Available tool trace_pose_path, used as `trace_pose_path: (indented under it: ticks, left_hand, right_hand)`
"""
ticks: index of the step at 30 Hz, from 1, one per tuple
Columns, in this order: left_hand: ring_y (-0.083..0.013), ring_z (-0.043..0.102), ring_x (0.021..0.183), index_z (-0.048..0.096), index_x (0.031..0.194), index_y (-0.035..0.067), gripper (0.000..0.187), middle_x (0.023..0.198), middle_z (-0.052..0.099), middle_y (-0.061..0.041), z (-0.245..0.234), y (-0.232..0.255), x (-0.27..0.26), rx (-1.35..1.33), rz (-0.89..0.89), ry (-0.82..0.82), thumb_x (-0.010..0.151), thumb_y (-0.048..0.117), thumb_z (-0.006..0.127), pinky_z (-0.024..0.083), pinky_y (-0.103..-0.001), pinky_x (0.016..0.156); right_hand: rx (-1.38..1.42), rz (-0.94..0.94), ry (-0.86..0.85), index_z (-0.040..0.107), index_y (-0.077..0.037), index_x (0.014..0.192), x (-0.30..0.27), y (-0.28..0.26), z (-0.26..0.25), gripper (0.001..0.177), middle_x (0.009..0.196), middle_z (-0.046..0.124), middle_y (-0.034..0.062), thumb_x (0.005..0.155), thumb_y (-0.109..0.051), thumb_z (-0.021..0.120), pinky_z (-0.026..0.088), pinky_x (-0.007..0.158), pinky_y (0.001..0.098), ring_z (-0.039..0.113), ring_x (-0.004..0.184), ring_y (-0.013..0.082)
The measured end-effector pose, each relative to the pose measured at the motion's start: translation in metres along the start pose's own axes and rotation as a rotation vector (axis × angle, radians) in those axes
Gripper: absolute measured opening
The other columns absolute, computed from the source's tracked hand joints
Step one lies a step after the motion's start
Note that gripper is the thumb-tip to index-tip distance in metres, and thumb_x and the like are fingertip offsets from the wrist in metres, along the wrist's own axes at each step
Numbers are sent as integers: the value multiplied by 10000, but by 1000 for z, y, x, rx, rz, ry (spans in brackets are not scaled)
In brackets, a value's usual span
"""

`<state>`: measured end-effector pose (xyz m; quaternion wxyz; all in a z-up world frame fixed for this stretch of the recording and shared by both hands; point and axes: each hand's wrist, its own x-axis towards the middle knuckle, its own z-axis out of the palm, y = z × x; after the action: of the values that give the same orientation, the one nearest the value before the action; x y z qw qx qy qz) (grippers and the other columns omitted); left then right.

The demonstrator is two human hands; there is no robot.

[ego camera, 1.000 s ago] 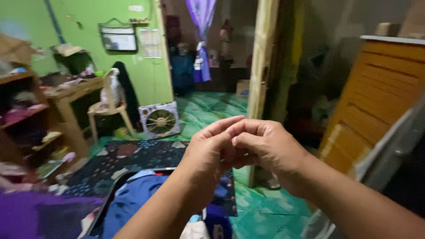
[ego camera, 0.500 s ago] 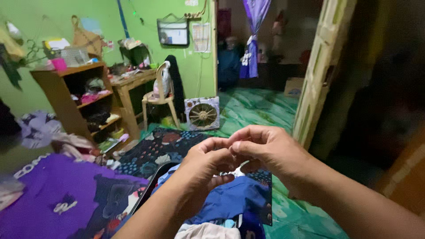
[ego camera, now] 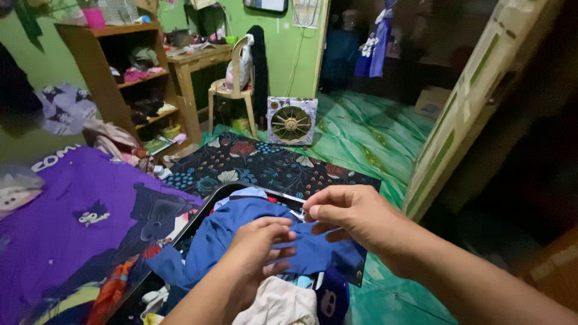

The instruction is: The person takes a pair of shorts from a laundry basket, places them on a hanger, and hangs them in a closet before sorting through other clothes in the basket.

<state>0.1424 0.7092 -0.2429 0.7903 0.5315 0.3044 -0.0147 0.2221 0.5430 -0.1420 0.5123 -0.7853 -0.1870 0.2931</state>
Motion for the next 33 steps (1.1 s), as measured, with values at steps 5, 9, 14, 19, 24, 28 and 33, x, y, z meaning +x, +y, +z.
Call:
trace_pose_path:
  ticks: [5,9,14,19,24,28,33]
  left_hand:
    - [-195,675,847,713,1204,145,307,997,703,-16,-35,-27,22,3,-114,135,910,208,651,547,-351,752]
    - [-222,684,839,707,1206,90,340,1042,677,-72,-70,-47,37,7,-216,261,905,248,688,535,-371,735]
    - [-243,702,848,698,1228,101,346,1166,712,-73,-91,-55,52,-16,-258,361,914,244,666,548,-388,720]
    - [-247,696,831,683,1248,89,367,1233,690,-67,-94,-54,52,-7,-226,391,909,230,688,548,-396,698]
    - [-254,697,832,694,1229,94,341,1245,673,-73,-103,-62,52,8,-203,430,903,192,684,542,-389,669]
    - [-240,703,827,741,1161,35,322,1122,757,-122,-110,-86,59,137,-236,497,883,196,719,539,-373,645]
    - [-256,717,649,771,886,-13,266,872,761,-194,-122,-114,76,855,-43,484,865,232,670,541,-381,603]
  right_hand:
    - [13,25,-102,769,-52,1012,8,0,8,230,874,755,52,894,-234,692,559,745,306,701,808,131]
    - [-5,12,-170,761,-44,1005,14,3,12,223,870,751,43,889,-213,674,554,740,301,690,816,126]
    - [-30,3,-188,765,-52,996,25,3,21,226,878,758,38,881,-224,672,558,750,301,701,831,120]
    - [-26,2,-229,772,-59,1008,35,3,32,230,905,764,31,881,-223,673,555,768,298,704,858,117]
    - [-44,-11,-248,769,-76,1015,45,10,43,232,938,784,0,880,-226,656,564,782,288,724,870,110]
    - [6,-7,-309,770,-43,1018,47,20,45,233,901,751,57,902,-221,673,549,770,305,690,839,138]
    - [-44,82,-268,749,-76,1025,45,23,44,223,962,779,14,888,-225,657,571,776,306,728,864,114]
